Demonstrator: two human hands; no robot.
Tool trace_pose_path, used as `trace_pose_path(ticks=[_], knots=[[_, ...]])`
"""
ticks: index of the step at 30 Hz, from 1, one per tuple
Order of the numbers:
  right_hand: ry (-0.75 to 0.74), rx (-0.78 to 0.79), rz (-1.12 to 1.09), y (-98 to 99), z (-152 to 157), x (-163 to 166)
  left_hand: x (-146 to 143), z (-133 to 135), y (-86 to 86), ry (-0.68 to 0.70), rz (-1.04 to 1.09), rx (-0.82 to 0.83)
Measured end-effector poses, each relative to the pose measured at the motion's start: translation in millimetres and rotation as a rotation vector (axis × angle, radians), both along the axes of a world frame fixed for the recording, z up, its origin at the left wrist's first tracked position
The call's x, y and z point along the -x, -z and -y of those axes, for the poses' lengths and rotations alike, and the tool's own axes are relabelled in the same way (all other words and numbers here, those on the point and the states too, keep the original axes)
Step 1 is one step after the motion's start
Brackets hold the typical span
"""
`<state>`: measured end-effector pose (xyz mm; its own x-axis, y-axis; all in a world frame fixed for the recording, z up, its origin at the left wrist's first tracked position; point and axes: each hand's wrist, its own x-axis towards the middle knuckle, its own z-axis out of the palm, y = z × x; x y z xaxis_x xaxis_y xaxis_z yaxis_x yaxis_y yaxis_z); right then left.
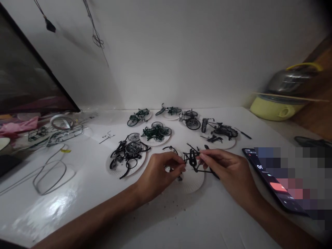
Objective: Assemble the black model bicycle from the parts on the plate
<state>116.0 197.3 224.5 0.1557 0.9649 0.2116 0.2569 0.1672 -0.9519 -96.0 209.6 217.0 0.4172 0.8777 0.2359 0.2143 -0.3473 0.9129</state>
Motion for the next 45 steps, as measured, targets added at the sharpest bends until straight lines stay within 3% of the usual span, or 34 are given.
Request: trace_pose_path(ticks=[5,11,17,20,24,27,30,35,39,42,45], knots=[[-0.003,0.006,0.016,3.8,2.1,1.3,-2.4,-1.3,1.4,-0.033,0.092,0.063],[-0.071,-0.023,0.089,9.3,5.1,2.7,-2.4,-2.5,1.6,0.019,0.145,0.209],[0.008,-0.172,0.272,-6.6,4.2,-10.3,5.5,-12.2,-2.9,-0.043,0.210,0.224],[0.024,-0.067,0.356,-15.5,-0.9,-23.2,8.5,-17.3,-4.0,-0.030,0.251,0.271],[-0.109,0.176,0.386,-15.3,-8.9,-31.7,8.0,-18.6,-4.7,-0.020,0.288,0.305],[-0.171,0.216,0.428,-9.3,-11.9,-30.3,6.6,-17.2,-6.3,-0.006,0.281,0.283],[-0.197,0.202,0.509,-4.6,-11.6,-29.2,6.3,-15.4,-8.7,0.022,0.279,0.257],[-0.150,0.086,0.826,-2.9,-12.0,-36.6,6.7,-14.0,-10.1,0.029,0.288,0.263],[-0.016,-0.022,0.926,-4.4,-14.9,-40.7,6.4,-13.8,-7.3,0.046,0.310,0.226],[0.052,-0.137,0.822,-9.2,-9.3,-32.4,4.9,-10.4,-5.8,0.058,0.292,0.194],[-0.146,-0.035,0.453,-14.9,5.6,-14.4,1.5,-2.1,-6.9,0.046,0.217,0.184]])
